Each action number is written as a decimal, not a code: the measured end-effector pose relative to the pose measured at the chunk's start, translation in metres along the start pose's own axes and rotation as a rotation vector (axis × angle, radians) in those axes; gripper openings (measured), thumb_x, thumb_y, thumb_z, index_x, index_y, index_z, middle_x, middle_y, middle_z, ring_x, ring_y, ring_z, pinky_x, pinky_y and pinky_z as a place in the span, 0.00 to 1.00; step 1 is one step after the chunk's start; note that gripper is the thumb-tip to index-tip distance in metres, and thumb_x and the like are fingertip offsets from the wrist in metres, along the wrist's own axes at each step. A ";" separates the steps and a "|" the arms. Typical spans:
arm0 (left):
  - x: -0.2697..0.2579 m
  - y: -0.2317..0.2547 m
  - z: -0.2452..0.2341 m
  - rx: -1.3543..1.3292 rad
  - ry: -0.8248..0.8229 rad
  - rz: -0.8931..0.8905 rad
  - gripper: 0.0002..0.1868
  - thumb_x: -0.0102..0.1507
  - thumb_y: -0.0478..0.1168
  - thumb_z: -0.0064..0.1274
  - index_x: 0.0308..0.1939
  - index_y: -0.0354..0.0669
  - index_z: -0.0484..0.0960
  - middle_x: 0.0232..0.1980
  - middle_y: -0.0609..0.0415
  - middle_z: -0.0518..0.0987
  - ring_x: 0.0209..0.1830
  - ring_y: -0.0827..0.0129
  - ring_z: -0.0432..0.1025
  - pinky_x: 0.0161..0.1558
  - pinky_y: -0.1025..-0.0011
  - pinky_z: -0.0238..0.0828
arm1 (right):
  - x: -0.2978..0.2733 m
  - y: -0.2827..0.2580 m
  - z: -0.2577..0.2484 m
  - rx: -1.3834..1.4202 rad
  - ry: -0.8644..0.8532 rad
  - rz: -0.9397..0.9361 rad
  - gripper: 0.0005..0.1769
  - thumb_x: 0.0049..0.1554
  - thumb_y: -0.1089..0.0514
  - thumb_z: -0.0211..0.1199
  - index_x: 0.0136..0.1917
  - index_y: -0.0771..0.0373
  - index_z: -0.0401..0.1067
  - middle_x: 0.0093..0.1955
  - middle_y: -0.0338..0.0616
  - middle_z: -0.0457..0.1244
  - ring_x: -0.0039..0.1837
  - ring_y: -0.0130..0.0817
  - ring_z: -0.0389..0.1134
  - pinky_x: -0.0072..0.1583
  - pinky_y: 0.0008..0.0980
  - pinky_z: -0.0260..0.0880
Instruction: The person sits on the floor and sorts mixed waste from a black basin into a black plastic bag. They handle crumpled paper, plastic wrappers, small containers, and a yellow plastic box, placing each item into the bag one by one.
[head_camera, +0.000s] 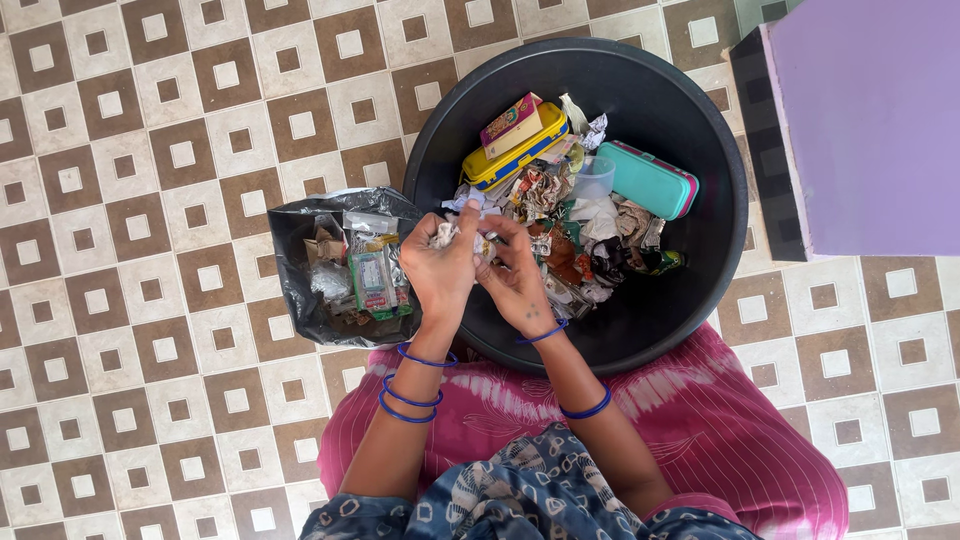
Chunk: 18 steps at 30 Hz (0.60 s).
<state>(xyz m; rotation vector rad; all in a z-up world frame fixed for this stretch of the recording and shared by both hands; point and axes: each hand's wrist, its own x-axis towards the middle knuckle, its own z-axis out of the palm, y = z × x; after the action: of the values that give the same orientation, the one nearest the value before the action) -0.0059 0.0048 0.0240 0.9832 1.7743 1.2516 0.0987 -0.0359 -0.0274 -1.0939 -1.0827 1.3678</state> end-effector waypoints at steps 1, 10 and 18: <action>0.000 0.000 0.000 -0.025 0.008 0.003 0.23 0.62 0.45 0.64 0.19 0.35 0.74 0.18 0.60 0.72 0.19 0.80 0.65 0.23 0.73 0.63 | 0.001 -0.001 0.002 0.118 -0.059 0.072 0.32 0.64 0.64 0.63 0.77 0.63 0.55 0.76 0.50 0.58 0.62 0.31 0.64 0.64 0.36 0.68; 0.008 -0.011 -0.020 -0.175 0.047 0.143 0.25 0.63 0.33 0.59 0.19 0.37 0.59 0.20 0.64 0.59 0.24 0.83 0.51 0.26 0.74 0.46 | -0.019 -0.042 0.003 0.288 -0.324 0.021 0.39 0.61 0.73 0.59 0.81 0.64 0.50 0.81 0.43 0.51 0.78 0.29 0.57 0.74 0.35 0.66; -0.001 -0.003 -0.015 -0.238 -0.097 -0.153 0.09 0.61 0.36 0.54 0.44 0.50 0.77 0.34 0.61 0.76 0.27 0.79 0.69 0.30 0.75 0.67 | -0.025 -0.030 0.020 -0.292 0.106 -0.236 0.19 0.57 0.75 0.66 0.61 0.69 0.76 0.59 0.54 0.71 0.60 0.35 0.74 0.61 0.32 0.75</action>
<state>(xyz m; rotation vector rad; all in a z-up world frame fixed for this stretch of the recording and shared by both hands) -0.0193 -0.0023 0.0248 0.7457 1.5538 1.2614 0.0856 -0.0597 0.0074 -1.1908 -1.3150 0.9760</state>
